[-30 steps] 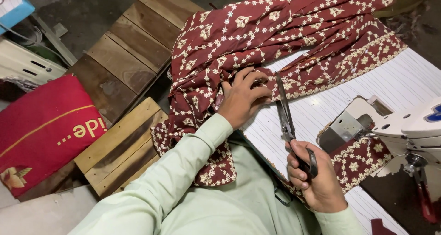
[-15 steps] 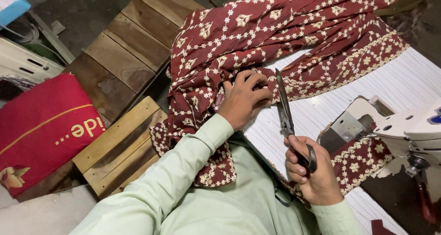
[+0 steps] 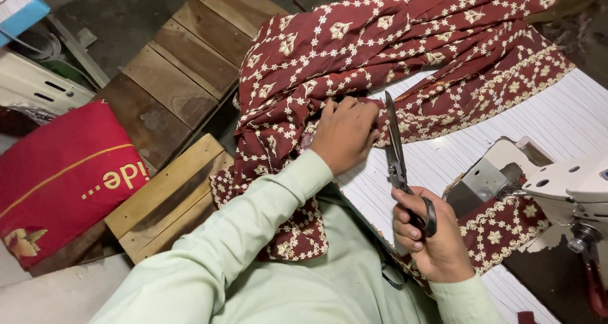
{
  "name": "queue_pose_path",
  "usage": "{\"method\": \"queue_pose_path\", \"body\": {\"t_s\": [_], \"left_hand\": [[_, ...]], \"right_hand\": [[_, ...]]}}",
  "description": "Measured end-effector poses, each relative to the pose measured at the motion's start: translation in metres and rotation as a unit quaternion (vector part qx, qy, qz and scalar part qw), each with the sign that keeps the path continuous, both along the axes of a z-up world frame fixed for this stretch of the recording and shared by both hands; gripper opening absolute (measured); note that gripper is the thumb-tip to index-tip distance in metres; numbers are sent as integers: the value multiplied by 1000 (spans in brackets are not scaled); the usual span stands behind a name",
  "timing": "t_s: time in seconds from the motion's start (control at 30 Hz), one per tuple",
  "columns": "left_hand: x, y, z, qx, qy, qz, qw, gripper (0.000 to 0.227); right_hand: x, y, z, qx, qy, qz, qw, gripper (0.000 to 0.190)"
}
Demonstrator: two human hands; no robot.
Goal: The person uses shears to cut a piece of maroon fabric with a white floral pattern on a white table. After cutting, the person folds the fabric and places it on a wooden crate to the left.
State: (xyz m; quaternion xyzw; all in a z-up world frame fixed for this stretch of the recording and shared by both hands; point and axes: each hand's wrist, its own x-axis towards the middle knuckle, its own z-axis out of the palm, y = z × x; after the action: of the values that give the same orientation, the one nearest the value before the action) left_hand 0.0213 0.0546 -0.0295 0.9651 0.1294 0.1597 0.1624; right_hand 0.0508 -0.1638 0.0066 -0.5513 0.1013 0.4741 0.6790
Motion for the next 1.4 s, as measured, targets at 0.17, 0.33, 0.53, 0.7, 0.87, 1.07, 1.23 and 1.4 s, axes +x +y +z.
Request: {"method": "queue_pose_path", "body": {"t_s": [0.17,0.33,0.53,0.7,0.87,1.07,1.23,1.4], "left_hand": [[21,17,28,-43,101,-39,993,63],[42,26,59,-18,264,-81,961,108],[76,49,77,-7,419,-159,894,95],[80,61,81,-62,435,-154,885,113],[76,58,84,-99,392,-160,900,99],[98,27,31,8,273,-71,959,48],[84,37,9,4,234,-67,970,26],[43,56,-11,57,142,-92,984,37]], "right_hand": [[1,-2,2,6,0,2,1000,33],[1,-3,1,2,1,2,1000,35],[-1,-4,-3,-8,16,-6,1000,31],[-9,-13,2,-45,-12,-14,999,22],[-24,-28,23,-130,-119,-37,984,26],[-10,-18,56,-341,-304,1,889,34],[9,-29,22,-475,-488,106,724,57],[2,-28,13,-496,-513,117,690,60]]}}
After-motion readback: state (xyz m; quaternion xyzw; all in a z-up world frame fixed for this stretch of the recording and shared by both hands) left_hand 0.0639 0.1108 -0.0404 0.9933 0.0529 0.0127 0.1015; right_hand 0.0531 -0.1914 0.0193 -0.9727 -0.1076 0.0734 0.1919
